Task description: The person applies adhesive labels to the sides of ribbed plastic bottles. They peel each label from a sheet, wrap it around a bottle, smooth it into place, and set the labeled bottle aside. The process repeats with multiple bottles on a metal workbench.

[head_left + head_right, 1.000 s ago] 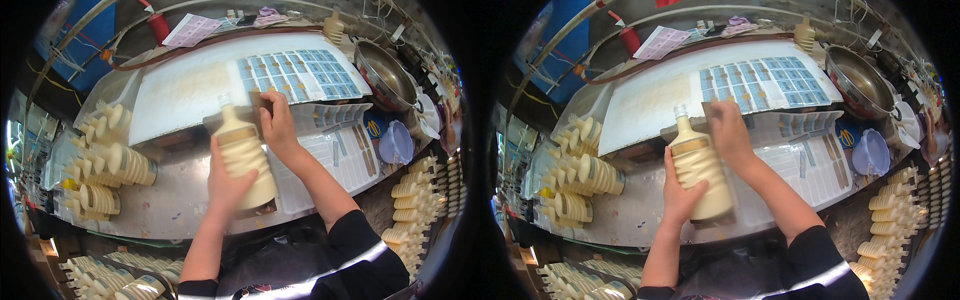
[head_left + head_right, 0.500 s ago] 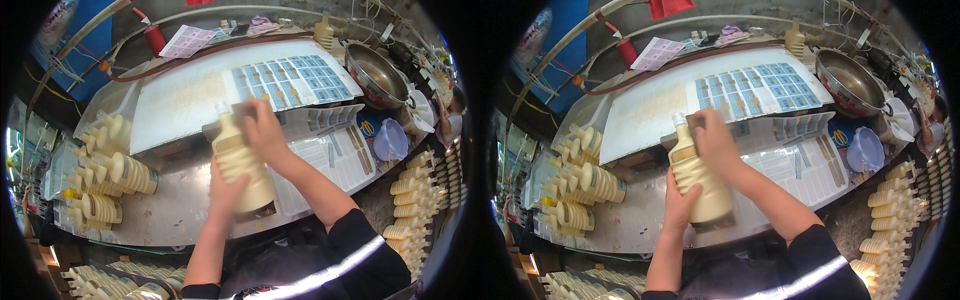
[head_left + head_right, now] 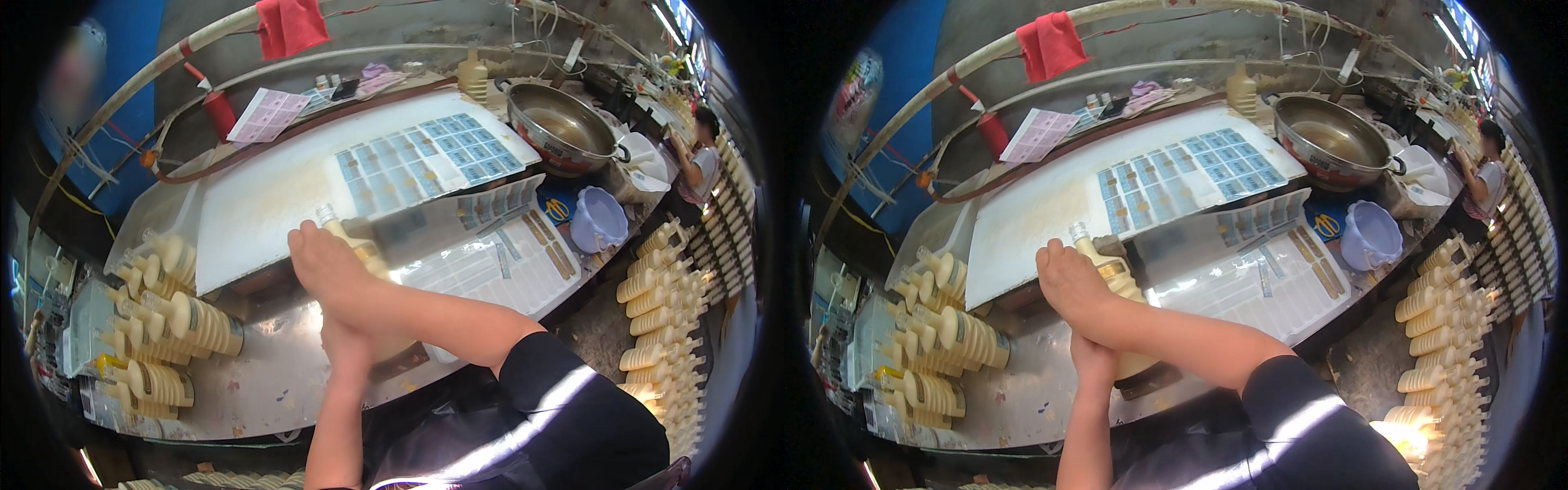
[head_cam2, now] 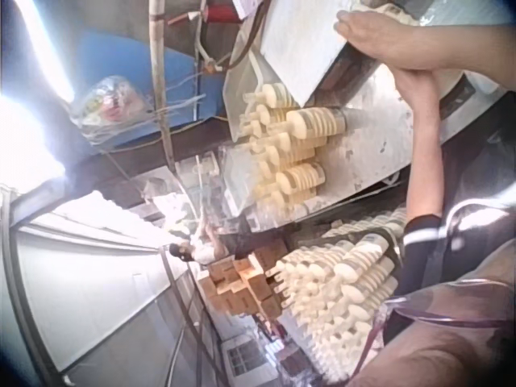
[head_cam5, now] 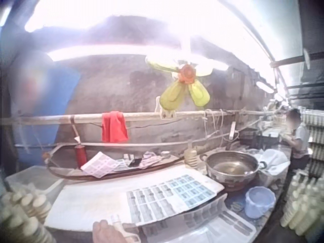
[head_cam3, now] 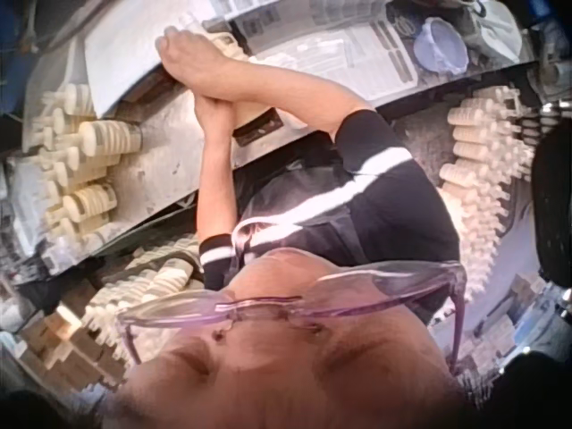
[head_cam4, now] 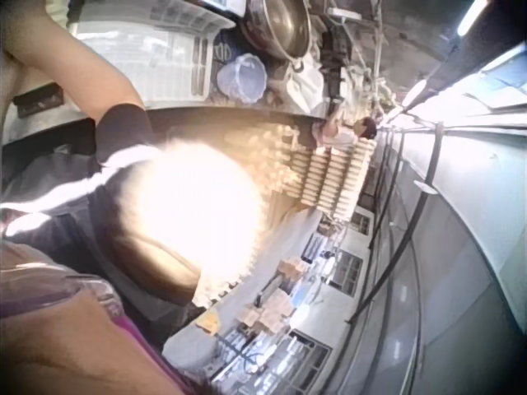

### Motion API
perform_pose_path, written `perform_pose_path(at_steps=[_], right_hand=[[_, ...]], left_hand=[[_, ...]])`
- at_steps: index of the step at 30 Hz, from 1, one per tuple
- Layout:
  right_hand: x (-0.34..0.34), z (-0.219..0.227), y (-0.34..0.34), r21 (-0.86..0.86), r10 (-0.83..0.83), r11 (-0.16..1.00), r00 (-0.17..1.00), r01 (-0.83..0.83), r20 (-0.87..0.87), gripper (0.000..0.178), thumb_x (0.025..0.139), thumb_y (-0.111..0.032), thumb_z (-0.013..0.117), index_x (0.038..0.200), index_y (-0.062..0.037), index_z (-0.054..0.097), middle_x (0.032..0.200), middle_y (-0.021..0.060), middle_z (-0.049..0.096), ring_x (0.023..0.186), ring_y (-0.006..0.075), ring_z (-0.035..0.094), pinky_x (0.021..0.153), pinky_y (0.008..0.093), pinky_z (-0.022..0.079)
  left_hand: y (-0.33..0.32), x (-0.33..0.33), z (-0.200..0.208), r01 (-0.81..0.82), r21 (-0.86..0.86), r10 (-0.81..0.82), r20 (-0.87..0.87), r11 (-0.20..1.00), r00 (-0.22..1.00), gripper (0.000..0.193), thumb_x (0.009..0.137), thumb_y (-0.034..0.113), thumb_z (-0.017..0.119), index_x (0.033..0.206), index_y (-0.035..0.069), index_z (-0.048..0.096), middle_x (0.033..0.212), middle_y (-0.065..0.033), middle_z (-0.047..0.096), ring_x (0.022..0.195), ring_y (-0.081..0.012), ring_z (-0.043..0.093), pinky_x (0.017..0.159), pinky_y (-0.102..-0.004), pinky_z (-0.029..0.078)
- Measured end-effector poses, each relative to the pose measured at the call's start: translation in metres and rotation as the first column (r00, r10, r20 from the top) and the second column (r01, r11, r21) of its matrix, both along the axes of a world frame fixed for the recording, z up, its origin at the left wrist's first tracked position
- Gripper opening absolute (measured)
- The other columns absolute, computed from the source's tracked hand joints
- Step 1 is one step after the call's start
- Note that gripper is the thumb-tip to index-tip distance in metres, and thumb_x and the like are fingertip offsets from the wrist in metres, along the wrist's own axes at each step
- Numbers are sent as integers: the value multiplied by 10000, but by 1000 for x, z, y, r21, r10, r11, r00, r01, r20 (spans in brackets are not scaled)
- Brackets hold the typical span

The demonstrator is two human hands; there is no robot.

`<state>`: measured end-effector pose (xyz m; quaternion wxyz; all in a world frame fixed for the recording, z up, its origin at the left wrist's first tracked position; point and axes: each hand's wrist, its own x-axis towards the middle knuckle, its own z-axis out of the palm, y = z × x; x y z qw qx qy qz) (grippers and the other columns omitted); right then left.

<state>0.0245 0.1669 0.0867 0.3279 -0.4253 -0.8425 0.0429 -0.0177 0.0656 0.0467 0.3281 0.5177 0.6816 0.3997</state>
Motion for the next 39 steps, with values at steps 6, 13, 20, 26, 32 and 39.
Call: perform_pose_path(at_steps=[6, 13, 20, 26, 32, 39], right_hand=[[71, -18, 18, -282, -142, 959, 896, 20, -420, 285, 962, -57, 535, 1242, -7, 509, 1223, 224, 550, 1110, 440, 578, 964, 478, 494], [103, -51, 23, -240, -184, 968, 849, 70, -495, 430, 950, -70, 601, 1364, -68, 483, 1316, 201, 584, 1185, 400, 590, 1011, 464, 472], [185, -53, 45, -313, -278, 948, 654, 66, -704, 235, 909, -144, 666, 1125, -70, 721, 1070, 163, 730, 946, 310, 702, 827, 387, 548], [213, -27, 38, -218, -350, 926, 916, 307, -196, 280, 897, -125, 615, 1146, -53, 721, 1197, 147, 720, 857, 292, 728, 770, 372, 566], [217, -51, 68, 194, -275, 951, 945, 240, 178, 324, 858, -94, 628, 1175, -53, 684, 1123, 98, 744, 834, 317, 729, 749, 432, 582], [229, -36, 46, 100, -166, 983, 974, 152, 153, 241, 858, -35, 665, 1083, -80, 741, 1040, 122, 766, 785, 283, 738, 694, 352, 586]], left_hand=[[-2, 5, 15, 39, 62, -29, -157, 997, 987, 1096, 746, 305, 804, 1647, 141, 201, 1485, -235, 442, 1363, -406, 481, 1121, -465, 420], [0, 6, 6, -9, 105, 16, -62, 994, 998, 1064, 773, 193, 790, 1647, 113, 187, 1489, -214, 448, 1329, -362, 524, 1110, -429, 438], [-5, -2, -14, -45, 44, 34, 216, 998, 976, 994, 815, 173, 746, 1627, 33, 190, 1508, -227, 446, 1344, -347, 514, 1122, -419, 425], [-40, 3, -32, -77, 156, 52, 157, 985, 986, 890, 855, 150, 681, 1604, -8, 228, 1486, -257, 456, 1358, -385, 488, 1151, -452, 380], [-55, 8, -42, -52, 182, 29, 126, 982, 992, 879, 837, 134, 674, 1593, -16, 251, 1481, -281, 438, 1369, -410, 455, 1159, -473, 356], [-71, 4, -55, -70, 184, 36, 181, 980, 983, 939, 795, 163, 736, 1590, -9, 266, 1492, -266, 424, 1380, -398, 451, 1156, -464, 368]])
